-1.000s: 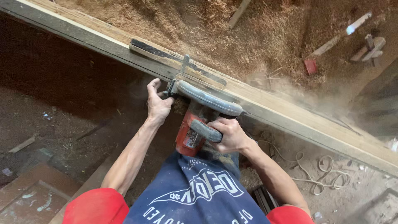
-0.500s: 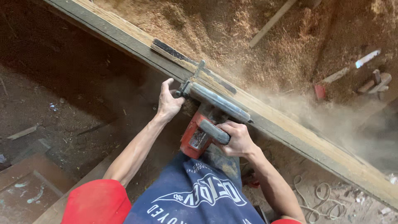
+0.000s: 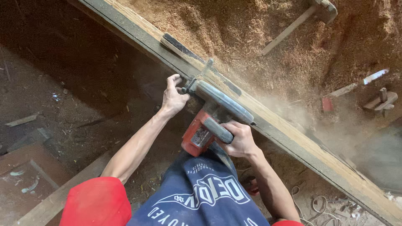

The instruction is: The person uses a circular saw to cut a long wooden plank resting on a workbench. They guide the saw along the wood's length, generating sawdust, and then lift the cut piece to inspect the edge.

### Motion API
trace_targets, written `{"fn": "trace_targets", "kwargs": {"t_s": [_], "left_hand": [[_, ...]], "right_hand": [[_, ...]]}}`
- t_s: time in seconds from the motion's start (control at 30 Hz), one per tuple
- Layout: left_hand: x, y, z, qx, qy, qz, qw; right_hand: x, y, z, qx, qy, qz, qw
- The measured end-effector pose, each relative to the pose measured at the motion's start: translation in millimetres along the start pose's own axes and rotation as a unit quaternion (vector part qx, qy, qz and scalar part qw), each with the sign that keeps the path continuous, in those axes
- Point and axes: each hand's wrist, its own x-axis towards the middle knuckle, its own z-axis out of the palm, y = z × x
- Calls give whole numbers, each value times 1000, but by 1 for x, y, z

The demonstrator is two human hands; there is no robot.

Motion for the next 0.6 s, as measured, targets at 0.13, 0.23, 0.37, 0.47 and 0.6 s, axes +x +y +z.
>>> {"fn": "trace_targets", "kwargs": {"t_s": [0.13,0.23,0.37,0.47,0.6], "left_hand": [[3,-2,-7,9,-15,-10,1000],[7,-3,-13,10,-24,-1,1000],[9,-6,-24,4,-40,16,999],[14,-6,-30,-31,-51,-10,998],[24,-20,-37,-8,-37,27,999]], "right_hand": [[6,-2,2,5,3,-20,1000],[12,-6,4,3,9,-21,1000],[20,-11,9,2,15,-26,1000],[28,-14,13,12,13,-23,1000],[36,-16,21,12,20,-22,999]]}}
